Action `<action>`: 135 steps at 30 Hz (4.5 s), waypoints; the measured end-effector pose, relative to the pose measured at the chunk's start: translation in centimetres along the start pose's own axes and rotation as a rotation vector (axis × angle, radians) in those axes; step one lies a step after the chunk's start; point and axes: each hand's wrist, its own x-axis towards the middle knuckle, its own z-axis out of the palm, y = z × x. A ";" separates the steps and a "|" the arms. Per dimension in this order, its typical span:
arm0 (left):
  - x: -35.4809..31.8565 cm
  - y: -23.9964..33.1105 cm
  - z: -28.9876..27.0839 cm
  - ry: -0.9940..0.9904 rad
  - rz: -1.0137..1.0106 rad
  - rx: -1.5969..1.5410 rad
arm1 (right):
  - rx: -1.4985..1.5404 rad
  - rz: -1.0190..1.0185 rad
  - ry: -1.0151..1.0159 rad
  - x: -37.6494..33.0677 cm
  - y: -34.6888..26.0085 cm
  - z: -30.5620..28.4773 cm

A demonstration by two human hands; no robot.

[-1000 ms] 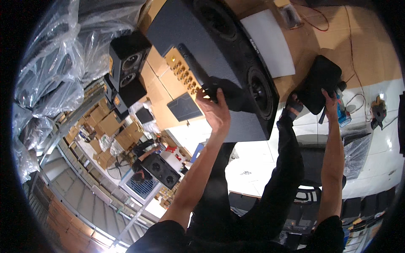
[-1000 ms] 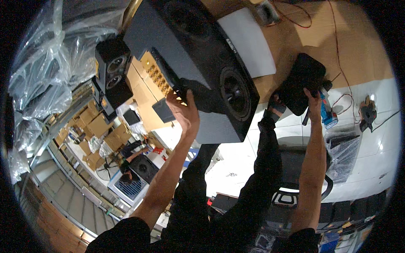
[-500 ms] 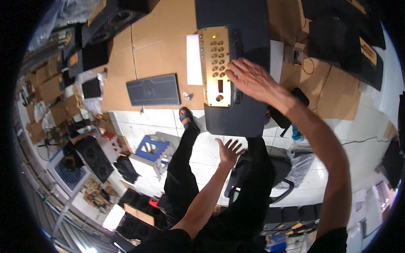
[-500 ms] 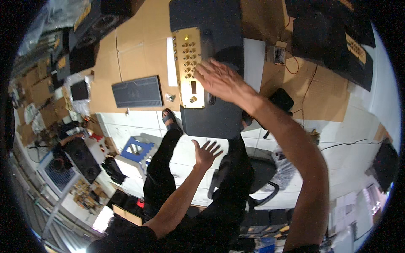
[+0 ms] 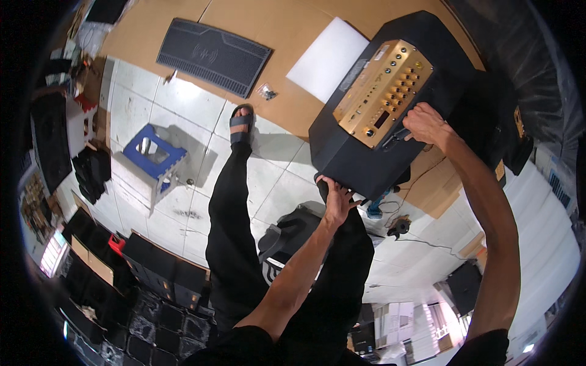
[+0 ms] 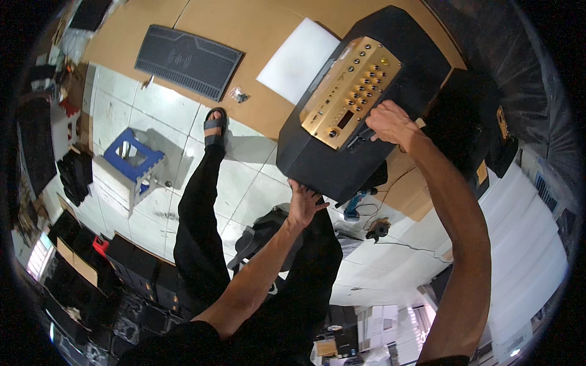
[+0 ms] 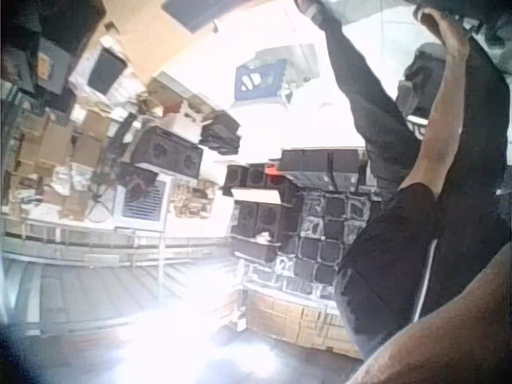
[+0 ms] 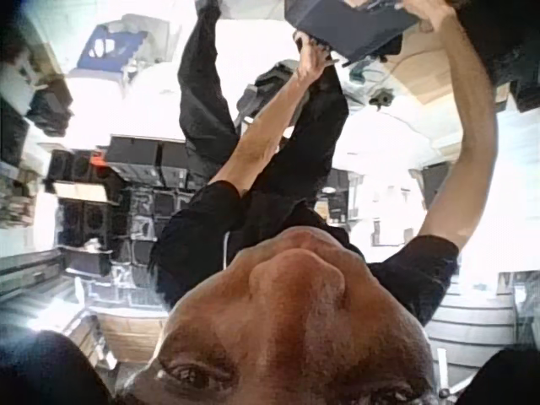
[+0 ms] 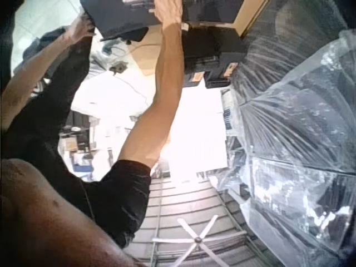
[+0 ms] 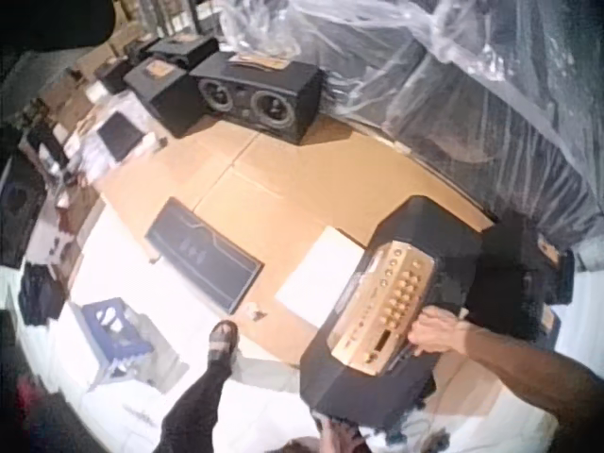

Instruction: The person uses a soldering iron to attach a black grille to a speaker unit. They then place the grille on the speaker and handle the speaker unit.

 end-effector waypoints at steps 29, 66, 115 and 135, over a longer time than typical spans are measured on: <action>-7.2 0.9 -15.3 0.451 -0.040 -0.007 | 1.052 0.079 0.288 -19.6 -17.5 -14.5; 9.8 21.7 6.2 0.645 0.973 0.656 | 1.109 1.128 1.326 4.1 1.2 13.1; 9.3 47.6 -17.2 0.138 0.884 1.530 | 0.956 1.638 1.048 7.8 -13.9 30.2; 21.7 49.9 -26.0 0.367 1.000 0.381 | 1.102 1.717 0.988 9.0 -14.4 26.0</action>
